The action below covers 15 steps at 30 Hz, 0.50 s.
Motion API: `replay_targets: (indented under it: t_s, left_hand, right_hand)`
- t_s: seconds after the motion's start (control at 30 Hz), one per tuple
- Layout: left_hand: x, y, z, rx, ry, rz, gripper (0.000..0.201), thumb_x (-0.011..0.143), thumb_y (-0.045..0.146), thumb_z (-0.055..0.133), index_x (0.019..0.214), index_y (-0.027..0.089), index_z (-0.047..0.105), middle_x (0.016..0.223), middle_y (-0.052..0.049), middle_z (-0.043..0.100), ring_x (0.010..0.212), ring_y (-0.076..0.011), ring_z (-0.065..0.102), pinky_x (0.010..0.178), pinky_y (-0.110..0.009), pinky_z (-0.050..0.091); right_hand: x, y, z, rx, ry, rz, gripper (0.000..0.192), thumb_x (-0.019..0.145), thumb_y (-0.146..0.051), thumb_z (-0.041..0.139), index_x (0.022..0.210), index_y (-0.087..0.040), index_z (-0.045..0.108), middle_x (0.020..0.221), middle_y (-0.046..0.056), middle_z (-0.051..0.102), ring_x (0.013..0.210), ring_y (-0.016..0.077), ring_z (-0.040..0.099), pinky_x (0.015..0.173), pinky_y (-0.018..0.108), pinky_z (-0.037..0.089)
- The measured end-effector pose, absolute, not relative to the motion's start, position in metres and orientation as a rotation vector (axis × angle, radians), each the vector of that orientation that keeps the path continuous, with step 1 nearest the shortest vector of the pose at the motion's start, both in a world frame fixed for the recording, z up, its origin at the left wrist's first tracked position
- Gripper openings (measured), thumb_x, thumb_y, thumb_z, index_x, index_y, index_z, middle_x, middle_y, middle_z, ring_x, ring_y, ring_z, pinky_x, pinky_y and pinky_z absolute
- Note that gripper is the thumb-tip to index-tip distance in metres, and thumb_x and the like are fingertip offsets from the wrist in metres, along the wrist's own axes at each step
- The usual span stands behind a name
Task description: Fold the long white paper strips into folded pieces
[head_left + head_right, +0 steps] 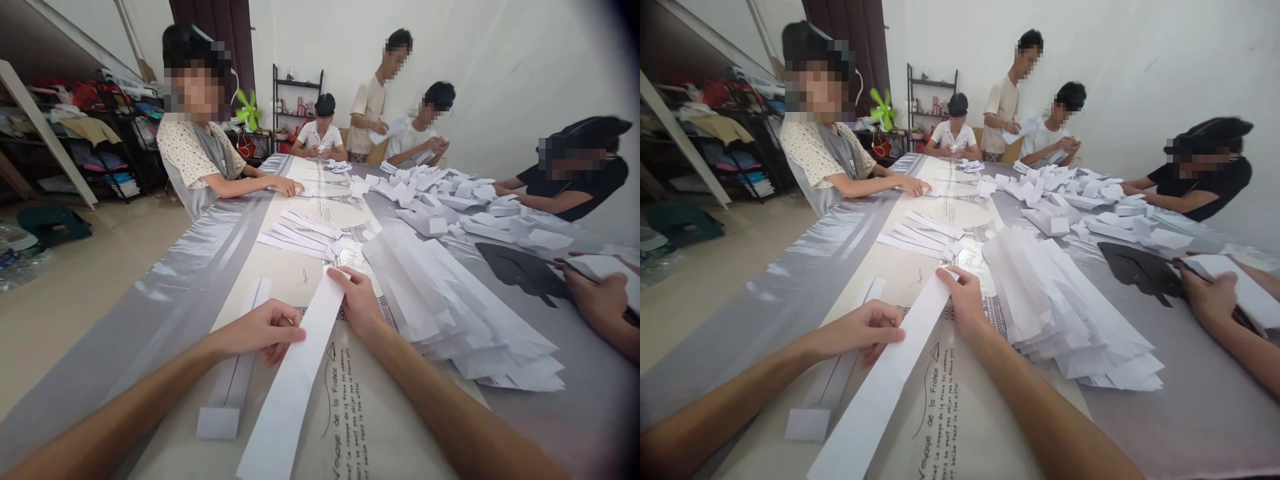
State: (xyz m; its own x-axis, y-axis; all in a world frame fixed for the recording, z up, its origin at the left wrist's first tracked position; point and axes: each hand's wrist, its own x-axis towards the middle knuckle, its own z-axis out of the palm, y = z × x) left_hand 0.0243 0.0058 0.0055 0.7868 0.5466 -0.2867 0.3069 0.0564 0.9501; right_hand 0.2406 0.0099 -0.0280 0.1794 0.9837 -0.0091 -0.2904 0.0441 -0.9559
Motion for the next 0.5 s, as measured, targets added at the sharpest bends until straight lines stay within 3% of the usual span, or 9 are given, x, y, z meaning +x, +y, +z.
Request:
replay_targets:
  t_s: [0.1, 0.33, 0.5]
  left_hand:
    - [0.036, 0.011, 0.004, 1.596, 0.710, 0.227, 0.044, 0.093, 0.049, 0.059, 0.064, 0.018, 0.050, 0.049, 0.002, 0.058, 0.037, -0.0072, 0.044, 0.039, -0.020, 0.027]
    - [0.035, 0.017, -0.006, 1.614, 0.684, 0.374, 0.050, 0.093, 0.048, 0.060, 0.058, 0.019, 0.041, 0.039, 0.007, 0.039, 0.034, -0.0042, 0.025, 0.039, -0.022, 0.016]
    - [0.016, 0.021, -0.003, 1.512, 0.636, 0.261, 0.044, 0.092, 0.047, 0.064, 0.062, 0.018, 0.047, 0.040, 0.007, 0.042, 0.033, -0.0042, 0.027, 0.036, -0.021, 0.015]
  right_hand:
    - [0.243, 0.010, -0.028, -1.053, -0.855, 1.162, 0.030, 0.069, -0.046, 0.083, 0.075, -0.019, 0.069, 0.065, -0.002, 0.061, 0.057, 0.0137, 0.051, 0.053, 0.027, 0.041]
    - [0.255, 0.012, -0.024, -1.096, -0.894, 1.149, 0.026, 0.071, -0.043, 0.081, 0.073, -0.019, 0.073, 0.071, 0.001, 0.061, 0.065, 0.0158, 0.051, 0.056, 0.028, 0.040]
    - [0.252, 0.009, -0.020, -1.101, -0.989, 1.156, 0.022, 0.073, -0.040, 0.080, 0.072, -0.019, 0.074, 0.069, 0.000, 0.060, 0.063, 0.0136, 0.046, 0.055, 0.028, 0.036]
